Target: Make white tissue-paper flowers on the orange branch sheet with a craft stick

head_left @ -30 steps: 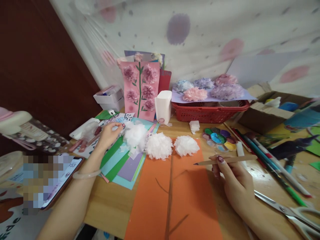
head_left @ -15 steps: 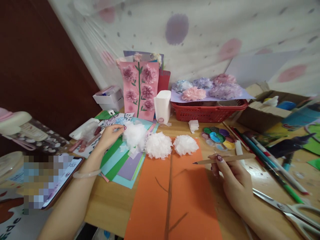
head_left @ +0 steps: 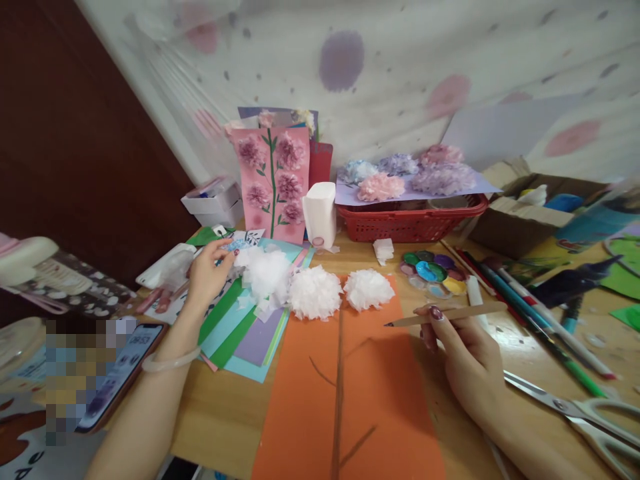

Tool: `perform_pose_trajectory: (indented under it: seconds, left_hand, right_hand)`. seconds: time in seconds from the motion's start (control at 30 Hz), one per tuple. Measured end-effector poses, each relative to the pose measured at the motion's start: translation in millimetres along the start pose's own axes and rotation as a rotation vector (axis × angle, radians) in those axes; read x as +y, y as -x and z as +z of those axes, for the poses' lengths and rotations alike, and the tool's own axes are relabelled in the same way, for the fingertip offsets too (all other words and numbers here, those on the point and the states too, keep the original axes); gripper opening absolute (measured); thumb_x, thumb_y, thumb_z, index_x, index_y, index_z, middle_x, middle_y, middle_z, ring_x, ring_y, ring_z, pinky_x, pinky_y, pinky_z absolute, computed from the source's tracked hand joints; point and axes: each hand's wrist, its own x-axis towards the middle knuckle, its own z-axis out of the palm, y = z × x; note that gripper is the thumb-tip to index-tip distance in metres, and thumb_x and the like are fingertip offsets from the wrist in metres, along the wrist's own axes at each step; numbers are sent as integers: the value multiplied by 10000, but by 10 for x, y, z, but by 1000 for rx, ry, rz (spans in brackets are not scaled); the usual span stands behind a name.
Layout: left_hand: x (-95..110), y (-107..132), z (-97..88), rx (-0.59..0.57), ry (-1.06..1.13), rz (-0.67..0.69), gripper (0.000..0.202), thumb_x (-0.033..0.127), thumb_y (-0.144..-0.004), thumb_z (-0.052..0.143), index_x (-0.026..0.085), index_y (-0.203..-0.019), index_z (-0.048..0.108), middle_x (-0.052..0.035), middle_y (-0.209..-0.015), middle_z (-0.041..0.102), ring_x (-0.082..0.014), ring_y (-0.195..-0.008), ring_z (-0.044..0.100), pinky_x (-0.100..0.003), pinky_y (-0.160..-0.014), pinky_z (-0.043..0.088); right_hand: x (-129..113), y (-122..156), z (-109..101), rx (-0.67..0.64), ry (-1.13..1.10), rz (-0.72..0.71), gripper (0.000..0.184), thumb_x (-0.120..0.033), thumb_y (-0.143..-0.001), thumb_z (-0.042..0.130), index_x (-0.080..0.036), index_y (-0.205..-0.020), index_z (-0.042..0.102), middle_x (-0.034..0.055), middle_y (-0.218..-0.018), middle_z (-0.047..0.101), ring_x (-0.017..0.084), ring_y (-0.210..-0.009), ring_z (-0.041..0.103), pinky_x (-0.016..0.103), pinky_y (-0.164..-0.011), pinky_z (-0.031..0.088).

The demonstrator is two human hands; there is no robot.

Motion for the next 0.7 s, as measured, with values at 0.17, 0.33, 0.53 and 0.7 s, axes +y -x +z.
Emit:
perform_pose_trajectory:
  seconds: [0.17,0.33,0.53,0.7]
  left_hand:
    - [-13,-18,-20,-105,44,-23,341,444,-723,590,182,-928,666,-61,-847,741,-244,-824,685,-311,-731,509]
    - [12,-9,23,-230,72,-33,429,549,-707,591,173,-897,674,-64,-820,739,-252,-773,682,-332,-707,515]
    - [163,15,34,-289,52,-11,402,589,-684,604,198,-724,689,-66,-867,748,-298,-979,653,-344,-848,507]
    - [179,40,41,-324,39,-51,492,636,-754,496,177,-727,672,-83,-857,739,-286,-909,663,-351,-801,514]
  right_hand:
    - [2,6,4,-44,-48,-11,341,-524,-933,541,-220,-819,646,-24,-585,507,152,-589,492,304,-583,364]
    - [12,13,4,-59,-66,-26,322,-513,-941,536,-221,-861,649,-30,-583,495,145,-568,458,302,-564,346]
    - [-4,24,-1,-66,-77,-21,320,-512,-940,540,-231,-827,644,-27,-584,490,145,-567,456,299,-558,354]
    - [11,27,-5,-84,-68,-12,366,-515,-942,535,-228,-723,596,-21,-583,479,144,-573,454,304,-561,349]
